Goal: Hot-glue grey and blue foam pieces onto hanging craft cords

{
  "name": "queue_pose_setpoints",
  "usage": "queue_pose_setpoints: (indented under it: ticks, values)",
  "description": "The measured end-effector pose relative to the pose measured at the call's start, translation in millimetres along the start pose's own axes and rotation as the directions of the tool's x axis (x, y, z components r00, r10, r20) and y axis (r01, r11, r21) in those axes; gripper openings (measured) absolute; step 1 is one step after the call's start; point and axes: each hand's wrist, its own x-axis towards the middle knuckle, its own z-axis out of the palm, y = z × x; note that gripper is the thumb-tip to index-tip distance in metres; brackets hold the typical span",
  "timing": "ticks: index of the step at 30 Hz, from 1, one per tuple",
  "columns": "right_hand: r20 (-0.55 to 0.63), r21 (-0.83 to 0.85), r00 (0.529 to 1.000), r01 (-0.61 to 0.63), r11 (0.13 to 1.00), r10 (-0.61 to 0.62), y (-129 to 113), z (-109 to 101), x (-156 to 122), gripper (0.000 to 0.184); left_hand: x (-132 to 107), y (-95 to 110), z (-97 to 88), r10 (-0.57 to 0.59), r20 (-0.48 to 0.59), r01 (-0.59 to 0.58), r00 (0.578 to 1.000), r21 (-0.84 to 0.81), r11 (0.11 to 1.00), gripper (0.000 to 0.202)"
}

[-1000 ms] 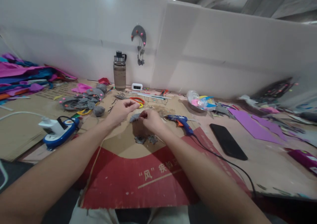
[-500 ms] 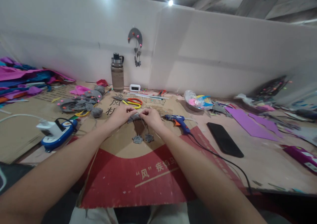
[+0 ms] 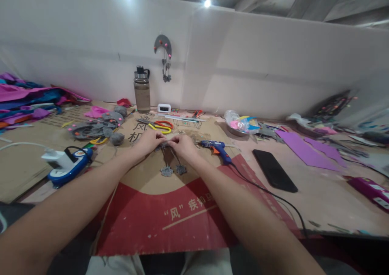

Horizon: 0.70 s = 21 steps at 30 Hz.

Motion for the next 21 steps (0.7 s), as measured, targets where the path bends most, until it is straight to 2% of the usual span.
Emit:
queue_pose_setpoints:
  ticks: [3, 6, 8, 14, 21]
  values:
    - [-0.008, -0.036, 0.994, 0.105, 0.994, -0.106, 1, -6, -6, 0.016, 3, -1, -2.5, -0.005, -0.004, 0.005, 1.0, 0.011, 1.0, 0.022]
    - [0.045, -0.113, 0.974, 0.226, 0.968, -0.222, 3, -12, -13, 0.017, 4, -1, -1.6, 0.011, 0.02, -0.011, 1.0, 0.016, 1.0, 0.022]
    - [0.085, -0.169, 0.963, 0.266, 0.949, -0.255, 4, -14, -16, 0.018, 5, -1, 0.5, 0.01, 0.041, -0.01, 0.999, 0.018, 1.0, 0.022]
    - [0.161, -0.234, 0.945, 0.315, 0.92, -0.283, 4, -14, -20, 0.02, 8, -2, 5.3, 0.017, 0.049, -0.019, 0.999, 0.053, 0.998, 0.022]
    - [0.226, -0.286, 0.943, 0.305, 0.909, -0.245, 0, -16, -22, 0.021, 14, -4, 11.1, 0.006, 0.033, -0.01, 0.999, 0.139, 0.99, 0.018]
